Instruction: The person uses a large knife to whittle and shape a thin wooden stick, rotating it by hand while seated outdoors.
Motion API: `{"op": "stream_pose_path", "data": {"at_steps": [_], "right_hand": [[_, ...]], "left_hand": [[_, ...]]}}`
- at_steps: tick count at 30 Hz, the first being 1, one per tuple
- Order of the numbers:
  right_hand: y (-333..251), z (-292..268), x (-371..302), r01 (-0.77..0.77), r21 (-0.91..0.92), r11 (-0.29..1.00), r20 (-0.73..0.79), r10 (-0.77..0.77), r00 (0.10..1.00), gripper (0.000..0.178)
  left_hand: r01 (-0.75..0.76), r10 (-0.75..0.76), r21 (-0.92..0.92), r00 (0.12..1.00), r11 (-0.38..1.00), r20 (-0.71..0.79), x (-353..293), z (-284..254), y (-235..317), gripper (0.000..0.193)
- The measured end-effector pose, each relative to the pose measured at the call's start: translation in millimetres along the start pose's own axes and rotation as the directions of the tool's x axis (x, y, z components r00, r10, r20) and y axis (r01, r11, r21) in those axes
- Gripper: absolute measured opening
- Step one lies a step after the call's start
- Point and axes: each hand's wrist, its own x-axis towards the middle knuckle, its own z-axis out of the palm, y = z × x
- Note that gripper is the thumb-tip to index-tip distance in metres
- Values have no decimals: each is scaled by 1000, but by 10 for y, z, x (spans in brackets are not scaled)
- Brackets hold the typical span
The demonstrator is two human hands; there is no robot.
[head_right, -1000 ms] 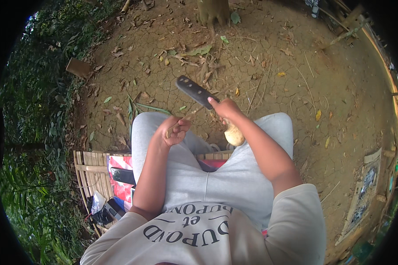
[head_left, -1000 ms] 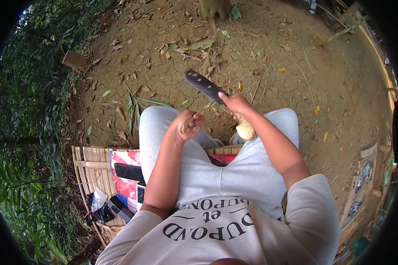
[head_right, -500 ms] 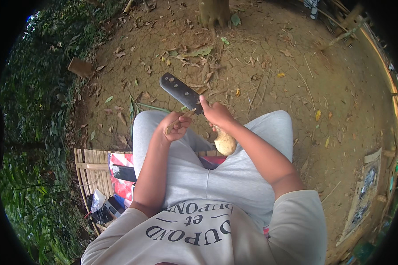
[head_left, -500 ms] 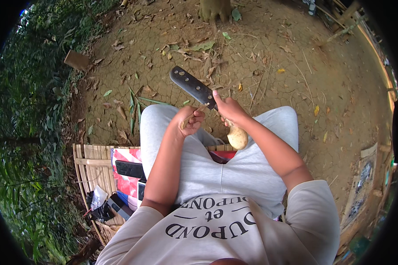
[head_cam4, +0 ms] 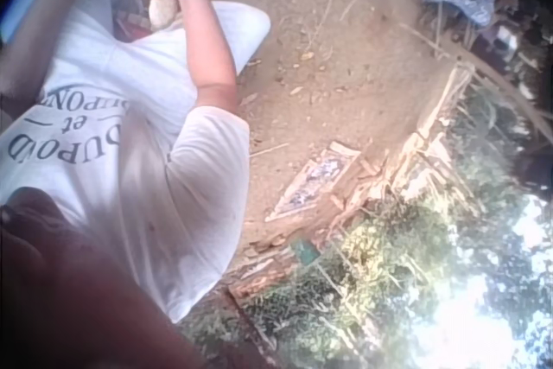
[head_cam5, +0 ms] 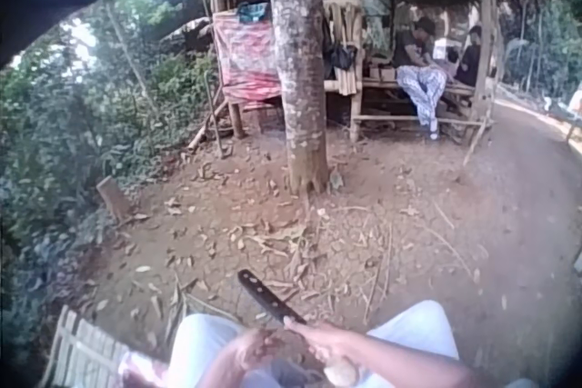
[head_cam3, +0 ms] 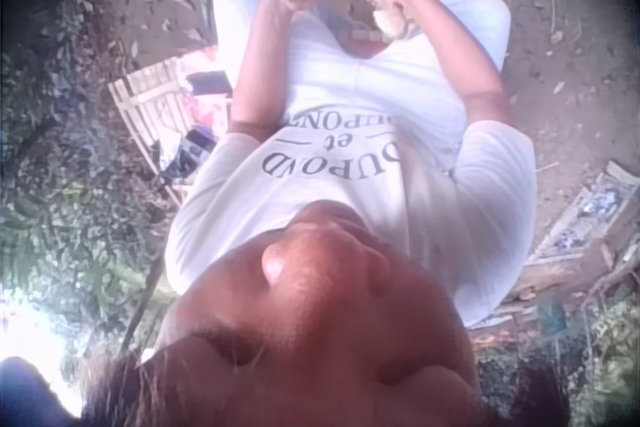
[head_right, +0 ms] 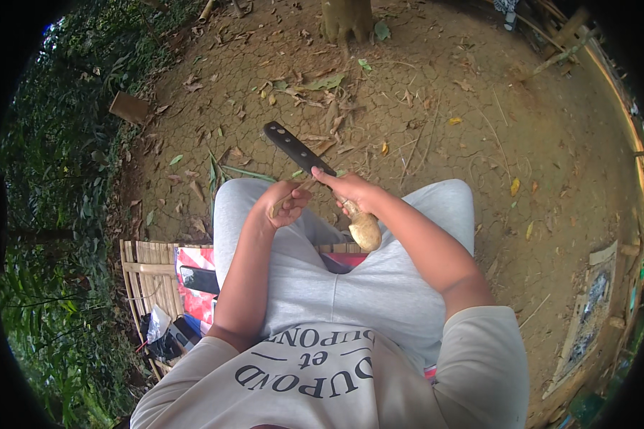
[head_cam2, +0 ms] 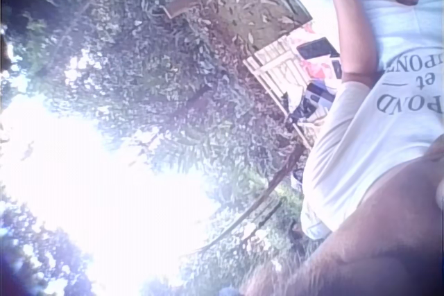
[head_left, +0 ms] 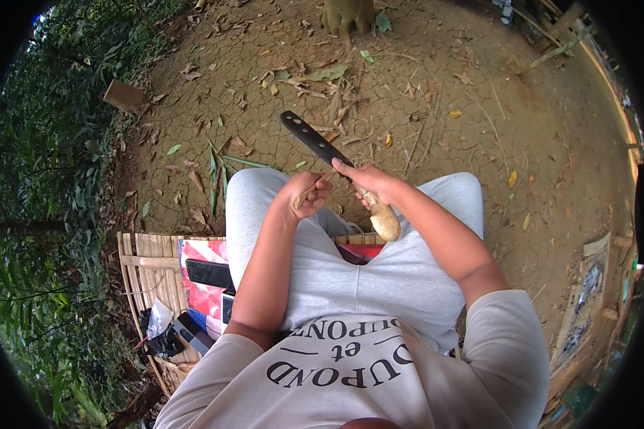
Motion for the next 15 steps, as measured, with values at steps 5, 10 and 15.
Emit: {"op": "stream_pose_path", "data": {"at_steps": [5,10,15], "right_hand": [[-30,-124,108,-204,356,912,309,91,947,80],[-52,-70,169,209,93,974,-210,-186,960,80],[6,-103,90,161,-158,974,-216,-193,957,75]], "left_hand": [[-20,20,5,1000,1000,-1,10,-7,41,28],[-11,12,-48,999,999,33,59,-59,58,22],[-29,30,-34,999,999,19,58,-112,53,22]]}}
